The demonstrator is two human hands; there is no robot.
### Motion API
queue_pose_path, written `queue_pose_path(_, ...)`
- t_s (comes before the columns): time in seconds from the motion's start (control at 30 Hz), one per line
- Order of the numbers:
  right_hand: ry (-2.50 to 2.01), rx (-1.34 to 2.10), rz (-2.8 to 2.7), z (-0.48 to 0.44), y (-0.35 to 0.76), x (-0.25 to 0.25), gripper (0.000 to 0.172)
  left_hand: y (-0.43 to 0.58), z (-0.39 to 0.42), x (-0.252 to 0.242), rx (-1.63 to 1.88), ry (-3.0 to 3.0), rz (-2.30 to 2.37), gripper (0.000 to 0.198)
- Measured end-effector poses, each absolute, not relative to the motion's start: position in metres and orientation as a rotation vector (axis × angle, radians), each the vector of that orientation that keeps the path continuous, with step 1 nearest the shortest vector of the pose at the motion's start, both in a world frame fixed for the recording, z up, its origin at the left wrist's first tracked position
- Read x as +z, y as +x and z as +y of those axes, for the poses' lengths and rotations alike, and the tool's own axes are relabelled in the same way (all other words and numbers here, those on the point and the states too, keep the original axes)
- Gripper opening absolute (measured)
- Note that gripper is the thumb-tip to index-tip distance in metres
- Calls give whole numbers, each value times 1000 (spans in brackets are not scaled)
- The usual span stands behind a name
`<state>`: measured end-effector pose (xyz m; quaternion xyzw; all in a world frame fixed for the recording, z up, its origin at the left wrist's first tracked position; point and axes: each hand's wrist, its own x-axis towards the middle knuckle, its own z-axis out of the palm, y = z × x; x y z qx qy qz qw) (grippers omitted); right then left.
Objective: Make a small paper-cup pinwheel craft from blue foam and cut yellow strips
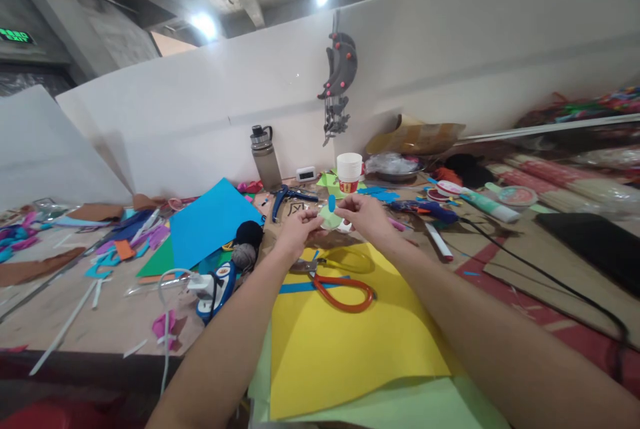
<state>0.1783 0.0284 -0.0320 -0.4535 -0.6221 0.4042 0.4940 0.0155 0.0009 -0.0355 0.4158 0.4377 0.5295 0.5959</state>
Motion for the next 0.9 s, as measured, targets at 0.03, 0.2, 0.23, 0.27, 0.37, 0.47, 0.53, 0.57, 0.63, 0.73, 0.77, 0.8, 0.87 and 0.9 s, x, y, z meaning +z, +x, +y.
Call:
queue_pose_path(0.03,-1098,960,-1522,28,178,-32,19,16,1,-36,1230,962,1015,25)
queue_pose_path(0.2,-1086,870,-1565,26,176,-36,14,20,-2,-36,1255,962,1012,27)
queue_pose_path(0.23,-1083,860,-1568,26,176,-37,14,20,-2,-35,1262,963,1007,28)
queue_pose_path(0.27,-1079,852,-1570,25,175,-37,14,21,-3,-34,1268,964,1000,28)
queue_pose_path(0.37,-1065,824,-1581,24,174,-37,12,23,-3,-33,1285,968,985,29)
queue_pose_path(0.47,-1098,747,-1594,21,172,-37,14,23,-3,-34,1294,1013,972,31)
queue_pose_path(0.53,-1144,701,-1601,19,170,-37,16,23,-3,-35,1284,1046,964,34)
queue_pose_path(0.57,-1164,689,-1608,18,169,-37,16,22,-3,-36,1281,1056,961,35)
queue_pose_path(0.63,-1194,667,-1627,18,168,-38,16,22,-3,-36,1284,1063,959,34)
queue_pose_path(0.73,-1220,648,-1650,18,166,-39,18,22,-3,-35,1296,1052,971,28)
queue_pose_path(0.77,-1225,651,-1652,18,166,-40,18,23,-4,-35,1299,1045,977,27)
queue_pose_path(0.8,-1229,655,-1652,18,165,-40,18,23,-4,-35,1303,1039,984,26)
queue_pose_path(0.87,-1231,664,-1645,19,165,-41,17,24,-4,-35,1313,1031,994,26)
queue_pose_path(0.9,-1227,669,-1643,20,164,-41,16,24,-4,-35,1318,1030,995,25)
